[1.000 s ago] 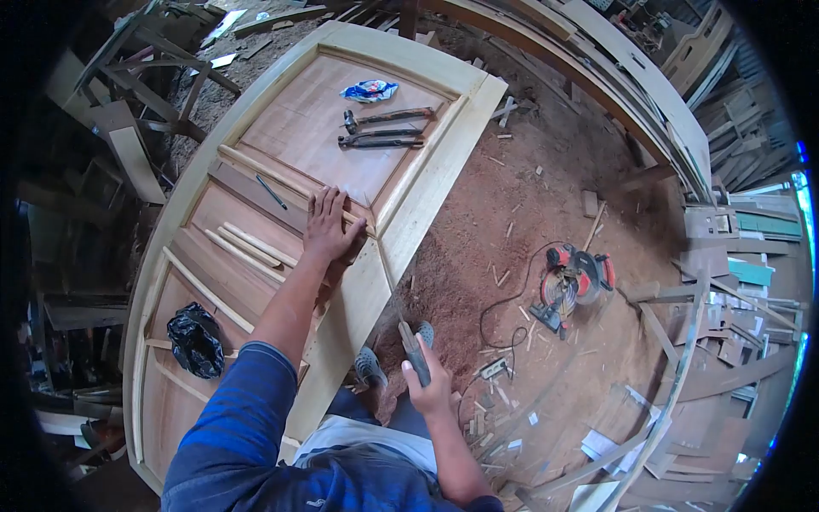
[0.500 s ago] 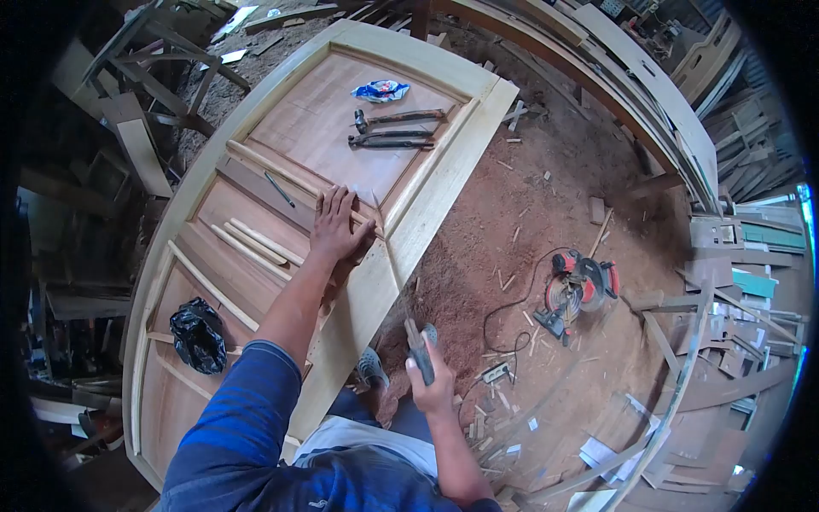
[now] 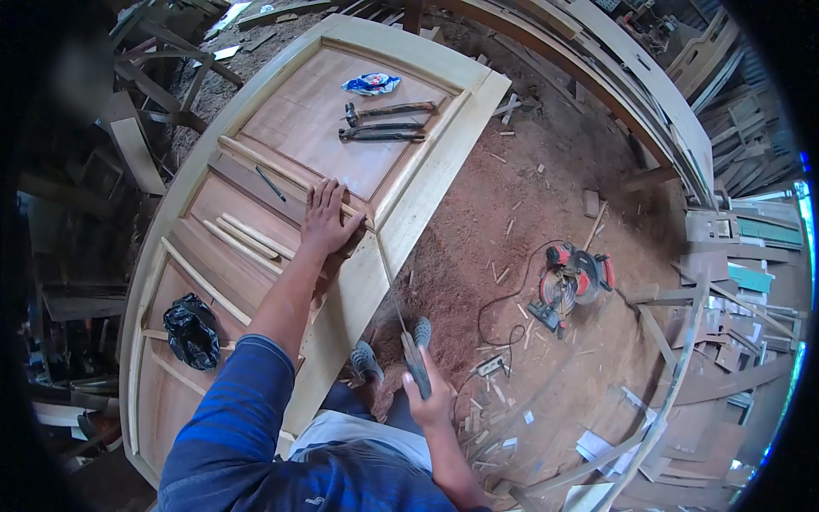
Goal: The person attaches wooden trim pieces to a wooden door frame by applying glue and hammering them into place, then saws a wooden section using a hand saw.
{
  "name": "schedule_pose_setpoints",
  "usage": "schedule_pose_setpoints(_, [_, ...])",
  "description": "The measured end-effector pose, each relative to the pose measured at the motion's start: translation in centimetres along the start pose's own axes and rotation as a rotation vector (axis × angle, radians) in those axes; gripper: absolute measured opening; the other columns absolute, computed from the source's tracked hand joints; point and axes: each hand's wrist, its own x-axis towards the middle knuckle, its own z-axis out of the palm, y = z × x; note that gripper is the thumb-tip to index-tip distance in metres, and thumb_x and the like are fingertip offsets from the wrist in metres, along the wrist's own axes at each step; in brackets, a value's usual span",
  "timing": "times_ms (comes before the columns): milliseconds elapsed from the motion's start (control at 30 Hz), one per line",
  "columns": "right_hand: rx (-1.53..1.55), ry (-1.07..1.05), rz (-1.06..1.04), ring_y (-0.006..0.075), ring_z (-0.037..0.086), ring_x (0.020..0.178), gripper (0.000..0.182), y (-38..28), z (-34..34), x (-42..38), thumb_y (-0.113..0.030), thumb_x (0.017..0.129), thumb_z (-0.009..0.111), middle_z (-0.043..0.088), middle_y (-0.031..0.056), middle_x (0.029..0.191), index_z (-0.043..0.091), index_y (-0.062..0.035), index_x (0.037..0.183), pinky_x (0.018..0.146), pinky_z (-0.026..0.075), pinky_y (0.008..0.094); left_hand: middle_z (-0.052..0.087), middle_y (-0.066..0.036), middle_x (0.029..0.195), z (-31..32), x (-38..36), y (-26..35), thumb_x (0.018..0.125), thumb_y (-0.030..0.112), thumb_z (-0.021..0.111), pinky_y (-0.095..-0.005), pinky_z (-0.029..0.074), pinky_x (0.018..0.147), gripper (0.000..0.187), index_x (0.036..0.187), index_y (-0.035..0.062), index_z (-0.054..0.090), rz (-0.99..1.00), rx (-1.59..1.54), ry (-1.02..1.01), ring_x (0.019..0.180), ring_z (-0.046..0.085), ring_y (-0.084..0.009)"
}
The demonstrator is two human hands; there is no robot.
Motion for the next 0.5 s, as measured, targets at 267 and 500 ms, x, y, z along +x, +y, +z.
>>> schedule_pose_setpoints(267, [0.007,0.043,0.215,0.0191,0.074,0.106,0.065,0.7,-8.9,-12.5,-0.017,0.096,0.073,0.079,0.0191,0.122,0.059,0.0075,0.154,0.095,0.059,0.0341,0.043,-0.016,0.170,-0.4,0.5,0.0,0.096,0.070,0.060,-0.0512,0.007,0.140,0.093,0.162,0.0055,0.047,-0.010,0.034,-0.038,0.165,0.026,-0.0329])
schedule_pose_setpoints(500, [0.007,0.136,0.087,0.0205,0.074,0.103,0.066,-4.0,-9.5,-6.8,-0.015,0.092,0.069,0.078,0.0194,0.121,0.059,0.0112,0.152,0.094,0.059,0.0339,0.051,-0.017,0.162,-0.2,0.1,-0.5,0.099,0.056,0.068,-0.0562,0.012,0.138,0.074,0.153,0.0075,0.055,0.072,-0.057,0.116,0.160,0.036,-0.0360])
